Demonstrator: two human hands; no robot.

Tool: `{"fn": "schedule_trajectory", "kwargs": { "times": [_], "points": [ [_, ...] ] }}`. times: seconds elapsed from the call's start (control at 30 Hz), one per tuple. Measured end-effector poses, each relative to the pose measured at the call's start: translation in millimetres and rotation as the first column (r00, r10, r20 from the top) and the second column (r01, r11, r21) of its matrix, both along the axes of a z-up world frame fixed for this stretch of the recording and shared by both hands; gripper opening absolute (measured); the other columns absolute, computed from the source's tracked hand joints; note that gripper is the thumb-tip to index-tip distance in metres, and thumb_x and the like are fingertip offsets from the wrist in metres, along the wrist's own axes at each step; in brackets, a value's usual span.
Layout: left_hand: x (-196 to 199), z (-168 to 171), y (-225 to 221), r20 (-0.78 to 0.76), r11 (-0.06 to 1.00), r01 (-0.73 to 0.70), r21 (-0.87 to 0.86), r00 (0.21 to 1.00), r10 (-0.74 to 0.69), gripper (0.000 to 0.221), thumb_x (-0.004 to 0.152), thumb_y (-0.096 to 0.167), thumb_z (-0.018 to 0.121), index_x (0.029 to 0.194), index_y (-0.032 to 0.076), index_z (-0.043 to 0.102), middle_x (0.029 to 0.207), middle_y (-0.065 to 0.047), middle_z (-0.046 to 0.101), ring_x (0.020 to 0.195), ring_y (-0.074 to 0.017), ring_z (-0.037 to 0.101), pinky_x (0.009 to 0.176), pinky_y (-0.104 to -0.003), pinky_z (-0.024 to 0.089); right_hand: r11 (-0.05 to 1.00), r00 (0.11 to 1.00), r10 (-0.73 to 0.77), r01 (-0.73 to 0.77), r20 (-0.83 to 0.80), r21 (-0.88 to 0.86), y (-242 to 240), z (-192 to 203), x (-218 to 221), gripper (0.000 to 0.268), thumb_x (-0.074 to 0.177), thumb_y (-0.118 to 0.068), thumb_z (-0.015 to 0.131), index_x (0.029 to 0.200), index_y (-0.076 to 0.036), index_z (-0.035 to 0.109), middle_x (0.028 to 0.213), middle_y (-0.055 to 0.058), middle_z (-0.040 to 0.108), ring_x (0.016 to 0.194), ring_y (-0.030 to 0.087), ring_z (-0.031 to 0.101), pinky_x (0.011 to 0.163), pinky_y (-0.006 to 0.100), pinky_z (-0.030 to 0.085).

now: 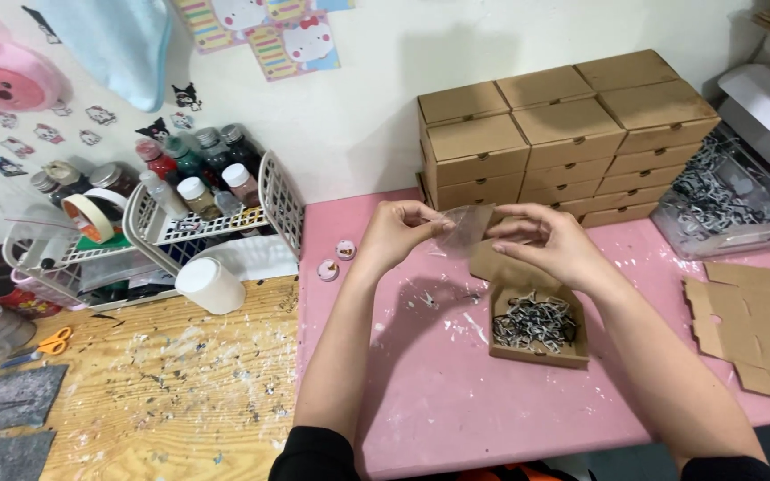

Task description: Packing small items into cardboard boxes with paper filler.

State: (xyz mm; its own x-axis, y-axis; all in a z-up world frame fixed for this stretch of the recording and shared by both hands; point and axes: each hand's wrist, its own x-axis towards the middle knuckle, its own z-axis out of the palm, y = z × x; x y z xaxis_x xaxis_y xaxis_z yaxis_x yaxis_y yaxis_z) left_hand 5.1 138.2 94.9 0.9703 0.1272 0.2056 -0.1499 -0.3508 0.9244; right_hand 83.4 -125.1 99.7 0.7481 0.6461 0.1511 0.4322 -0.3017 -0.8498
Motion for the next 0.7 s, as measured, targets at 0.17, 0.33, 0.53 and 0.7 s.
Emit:
{"fn": "schedule_trajectory", "kwargs": {
  "times": [0.17, 0.33, 0.53, 0.7],
  "points": [
    [-15.9, 21.5, -1.8, -0.069, 0.982, -0.003, 0.190, 0.997, 0.017, 0.014, 0.085, 0.020, 0.078, 0.096, 0.011, 0.081, 0.087, -0.006, 0.082, 0.076, -0.0107, 0.077, 0.072, -0.029, 0.062, 0.991, 0.942, -0.024, -0.023, 0.336, 0.133, 20.0, 18.2, -16.0, 0.070, 0.078, -0.021, 0.083, 0.142, -0.012, 0.056, 0.132, 0.014, 0.066, 0.124, 0.028, 0.061, 0.105, 0.046, 0.048],
    [-21.9, 20.7, -7.7, 0.043, 0.910, -0.021, 0.414, 0.999, 0.004, 0.013, 0.086, 0.022, 0.079, 0.098, 0.016, 0.082, 0.090, -0.003, 0.081, 0.075, -0.0122, 0.077, 0.073, -0.030, 0.062, 0.992, 0.904, 0.089, -0.118, 0.419, 0.044, 36.9, 25.0, -25.7, 0.071, 0.079, -0.021, 0.083, 0.144, -0.016, 0.055, 0.131, 0.008, 0.068, 0.123, 0.026, 0.062, 0.106, 0.046, 0.044],
    [-27.8, 27.5, -4.4, 0.123, 0.889, -0.125, 0.441, 0.989, 0.078, 0.026, 0.075, 0.022, 0.086, 0.097, 0.013, 0.075, 0.084, -0.001, 0.079, 0.077, -0.0143, 0.078, 0.071, -0.030, 0.060, 0.983, 0.889, 0.165, -0.183, 0.428, 0.001, 48.4, 24.9, -22.1, 0.058, 0.085, -0.022, 0.076, 0.140, -0.018, 0.058, 0.119, 0.003, 0.074, 0.109, 0.019, 0.073, 0.100, 0.039, 0.056],
    [-42.3, 49.1, -7.8, 0.105, 0.849, -0.092, 0.521, 0.993, 0.044, 0.042, 0.066, 0.030, 0.092, 0.097, 0.012, 0.070, 0.079, -0.003, 0.078, 0.073, -0.0199, 0.076, 0.062, -0.036, 0.055, 0.957, 0.763, 0.289, -0.246, 0.578, -0.155, 51.4, 35.7, -26.6, 0.027, 0.088, -0.022, 0.073, 0.115, -0.018, 0.071, 0.112, 0.001, 0.072, 0.095, 0.017, 0.074, 0.082, 0.033, 0.064]
  ]
}}
